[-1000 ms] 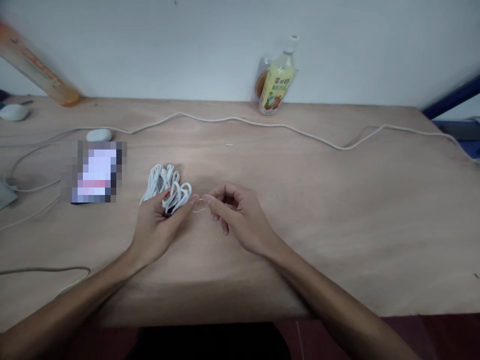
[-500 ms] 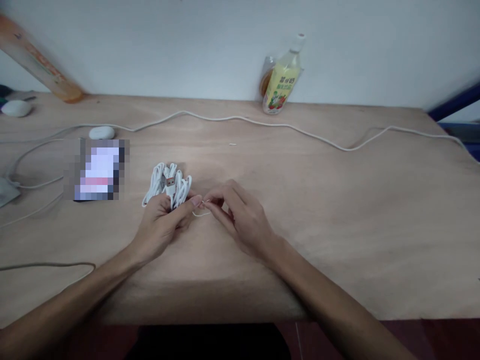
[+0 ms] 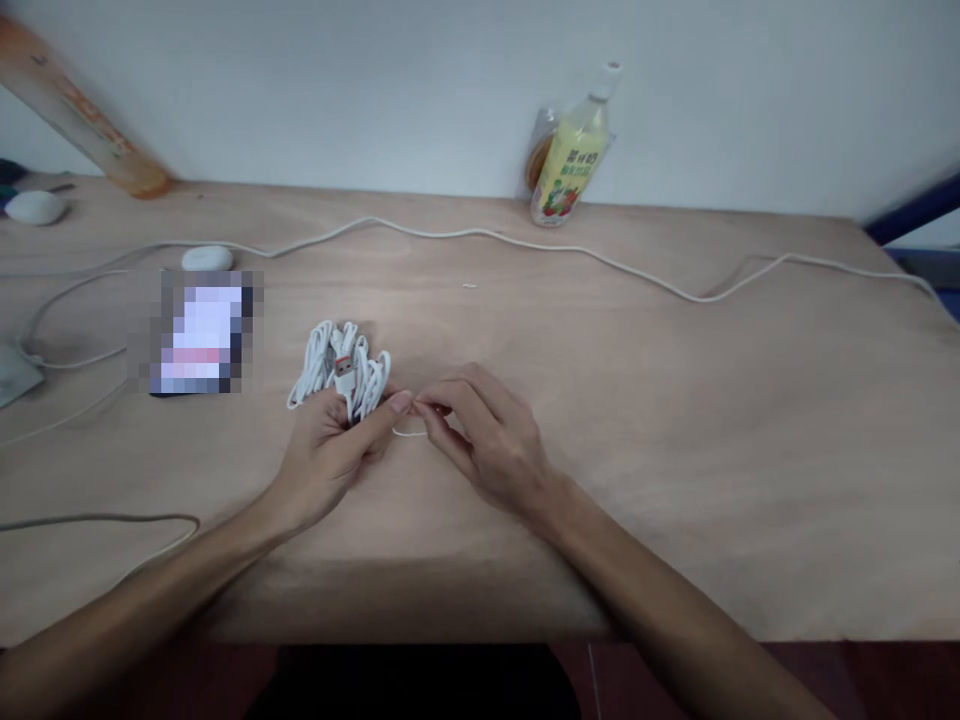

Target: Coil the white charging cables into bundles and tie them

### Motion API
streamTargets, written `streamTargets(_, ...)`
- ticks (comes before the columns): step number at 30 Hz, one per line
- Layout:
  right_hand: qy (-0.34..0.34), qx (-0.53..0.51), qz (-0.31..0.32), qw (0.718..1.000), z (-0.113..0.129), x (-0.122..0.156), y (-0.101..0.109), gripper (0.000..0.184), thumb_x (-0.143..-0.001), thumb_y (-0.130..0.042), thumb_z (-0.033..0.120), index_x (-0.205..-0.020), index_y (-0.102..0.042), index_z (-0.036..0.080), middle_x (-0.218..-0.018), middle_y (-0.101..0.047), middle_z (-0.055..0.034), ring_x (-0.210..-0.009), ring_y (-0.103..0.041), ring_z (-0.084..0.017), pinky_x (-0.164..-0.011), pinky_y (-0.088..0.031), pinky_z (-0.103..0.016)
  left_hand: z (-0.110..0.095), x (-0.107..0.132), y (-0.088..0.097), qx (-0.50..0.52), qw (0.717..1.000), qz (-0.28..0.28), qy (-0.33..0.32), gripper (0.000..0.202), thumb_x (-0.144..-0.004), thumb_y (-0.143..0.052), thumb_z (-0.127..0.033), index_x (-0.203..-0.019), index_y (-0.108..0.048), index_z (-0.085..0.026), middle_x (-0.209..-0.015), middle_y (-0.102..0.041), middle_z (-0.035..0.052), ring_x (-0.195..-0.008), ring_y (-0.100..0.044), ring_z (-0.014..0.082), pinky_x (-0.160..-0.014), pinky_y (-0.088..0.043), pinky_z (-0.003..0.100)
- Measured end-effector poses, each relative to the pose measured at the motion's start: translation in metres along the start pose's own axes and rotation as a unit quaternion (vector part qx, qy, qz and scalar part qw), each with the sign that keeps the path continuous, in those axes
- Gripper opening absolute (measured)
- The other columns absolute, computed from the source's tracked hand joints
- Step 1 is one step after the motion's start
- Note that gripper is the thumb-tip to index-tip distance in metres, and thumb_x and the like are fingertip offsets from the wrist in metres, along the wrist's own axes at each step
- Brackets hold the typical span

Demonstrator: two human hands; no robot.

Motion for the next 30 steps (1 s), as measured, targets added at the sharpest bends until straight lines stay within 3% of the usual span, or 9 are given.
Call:
streamTargets(5,-0.014,-0.001,-0.018,1.0,0.0027,0.0006,-0.0017,0.017,-0.104,-0.066,0.005,-0.104,-0.066,0.022,-0.085,-0.073,-0.0015,-0.072,-0.068,-0.015,-0.057,-0.055,-0.027,-0.0027,0.0004,-0.0006,-0.038,0.999,-0.016,-0.036,0.04,-0.098,-0.071,-0.03,-0.065,-0.05,-0.023,-0.059,-0.04,-0.0077,-0.055,-0.034,0.0107,-0.056,-0.036,0.027)
streamTargets(11,-0.025,-0.009,-0.012,1.0,0.0027,0.0001,-0.0009,0.015,-0.105,-0.07,0.007,-0.109,-0.069,0.021,-0.09,-0.078,-0.0026,-0.073,-0.07,-0.014,-0.062,-0.058,-0.026,0.0005,-0.0016,0.0026,-0.066,0.995,-0.049,-0.05,0.031,-0.095,-0.074,-0.037,-0.073,-0.058,-0.022,-0.072,-0.053,-0.0029,-0.07,-0.049,0.0151,-0.066,-0.047,0.028)
streamTargets(15,-0.035,-0.024,0.008,0.999,0.0012,-0.0004,-0.0003,0.013,-0.105,-0.071,0.009,-0.112,-0.071,0.019,-0.091,-0.078,-0.0044,-0.076,-0.072,-0.015,-0.06,-0.057,-0.025,0.003,-0.0018,0.0045,-0.069,0.994,-0.041,-0.07,0.034,-0.097,-0.074,-0.039,-0.072,-0.057,-0.023,-0.071,-0.053,-0.0038,-0.068,-0.049,0.0152,-0.066,-0.048,0.029)
streamTargets(30,-0.077,-0.042,0.007,0.996,0.0028,-0.0026,0.0021,0.014,-0.105,-0.068,0.009,-0.101,-0.074,0.021,-0.084,-0.078,-0.0008,-0.065,-0.066,-0.011,-0.056,-0.055,-0.023,0.0006,-0.0002,0.0055,-0.117,0.985,-0.031,-0.122,0.033,-0.098,-0.07,-0.022,-0.069,-0.054,-0.022,-0.073,-0.063,-0.0024,-0.071,-0.058,0.0148,-0.071,-0.053,0.028)
Point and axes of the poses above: each hand's wrist, its own x-axis away from the middle knuckle, its own y-axis out of the back of the hand, z = x × y, the point moved 2 cm from there along -x, towards the middle knuckle
